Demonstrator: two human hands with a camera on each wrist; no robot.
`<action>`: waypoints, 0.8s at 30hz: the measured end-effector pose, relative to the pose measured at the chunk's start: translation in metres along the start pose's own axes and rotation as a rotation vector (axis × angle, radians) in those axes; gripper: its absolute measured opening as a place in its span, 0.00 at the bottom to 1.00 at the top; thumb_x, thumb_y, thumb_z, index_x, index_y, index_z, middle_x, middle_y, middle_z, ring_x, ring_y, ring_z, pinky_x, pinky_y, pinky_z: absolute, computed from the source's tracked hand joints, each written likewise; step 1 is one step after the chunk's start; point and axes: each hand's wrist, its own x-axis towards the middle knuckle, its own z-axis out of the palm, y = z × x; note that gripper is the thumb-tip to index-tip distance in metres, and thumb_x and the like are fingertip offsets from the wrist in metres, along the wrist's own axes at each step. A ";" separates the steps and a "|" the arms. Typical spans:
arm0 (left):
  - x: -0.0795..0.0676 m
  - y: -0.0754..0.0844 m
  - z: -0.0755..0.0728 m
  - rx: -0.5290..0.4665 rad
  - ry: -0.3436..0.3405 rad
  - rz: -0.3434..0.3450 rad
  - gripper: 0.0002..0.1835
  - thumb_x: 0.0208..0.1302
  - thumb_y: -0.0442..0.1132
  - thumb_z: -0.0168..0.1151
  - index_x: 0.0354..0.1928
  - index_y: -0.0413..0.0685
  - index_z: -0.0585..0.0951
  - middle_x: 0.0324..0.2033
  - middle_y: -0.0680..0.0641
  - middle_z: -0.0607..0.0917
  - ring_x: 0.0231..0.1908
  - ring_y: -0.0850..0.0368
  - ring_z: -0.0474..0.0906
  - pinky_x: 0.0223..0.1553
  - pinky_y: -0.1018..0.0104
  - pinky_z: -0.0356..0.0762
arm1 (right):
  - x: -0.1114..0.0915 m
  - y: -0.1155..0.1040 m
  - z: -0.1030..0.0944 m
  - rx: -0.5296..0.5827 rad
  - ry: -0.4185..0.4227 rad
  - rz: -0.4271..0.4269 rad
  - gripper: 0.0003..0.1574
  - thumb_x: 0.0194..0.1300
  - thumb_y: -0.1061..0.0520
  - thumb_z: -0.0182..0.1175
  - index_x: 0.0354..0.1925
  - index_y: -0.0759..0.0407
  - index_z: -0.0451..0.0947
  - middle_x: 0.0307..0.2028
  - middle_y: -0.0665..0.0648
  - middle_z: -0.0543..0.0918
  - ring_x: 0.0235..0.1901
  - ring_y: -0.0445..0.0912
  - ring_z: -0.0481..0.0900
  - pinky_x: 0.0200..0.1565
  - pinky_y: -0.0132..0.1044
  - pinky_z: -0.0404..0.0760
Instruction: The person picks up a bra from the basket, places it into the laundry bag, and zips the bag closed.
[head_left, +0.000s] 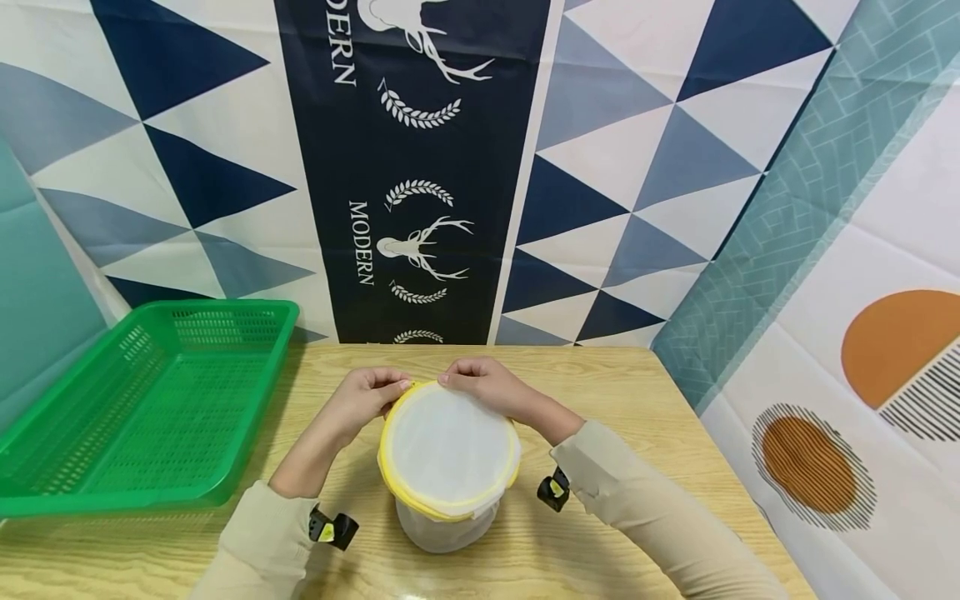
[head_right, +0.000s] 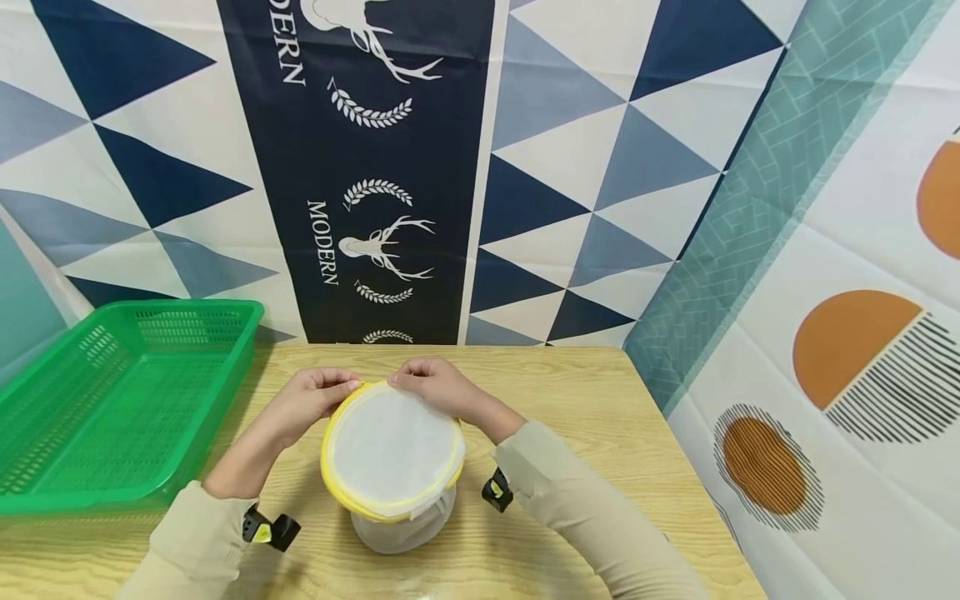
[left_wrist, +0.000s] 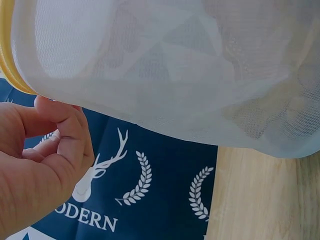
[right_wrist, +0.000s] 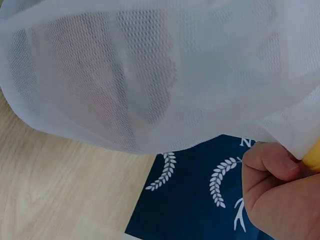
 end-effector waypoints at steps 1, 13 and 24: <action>0.000 0.000 0.000 -0.003 0.002 0.002 0.13 0.63 0.38 0.50 0.43 0.36 0.77 0.31 0.49 0.81 0.24 0.61 0.71 0.27 0.72 0.72 | 0.000 -0.001 0.000 -0.001 0.005 -0.001 0.15 0.62 0.50 0.52 0.36 0.60 0.78 0.31 0.53 0.77 0.22 0.38 0.74 0.25 0.31 0.76; 0.000 0.004 -0.002 -0.009 -0.003 -0.001 0.15 0.63 0.38 0.51 0.44 0.32 0.76 0.28 0.51 0.79 0.23 0.62 0.69 0.26 0.73 0.71 | -0.002 -0.006 0.002 0.027 0.059 0.058 0.15 0.62 0.50 0.53 0.37 0.59 0.79 0.30 0.54 0.78 0.21 0.40 0.76 0.24 0.33 0.78; 0.003 0.011 -0.002 -0.001 0.014 -0.018 0.15 0.62 0.38 0.52 0.44 0.32 0.76 0.28 0.50 0.79 0.23 0.62 0.71 0.26 0.73 0.72 | -0.004 -0.014 0.001 0.063 0.060 0.075 0.17 0.63 0.52 0.51 0.44 0.59 0.77 0.40 0.57 0.79 0.25 0.39 0.77 0.29 0.33 0.79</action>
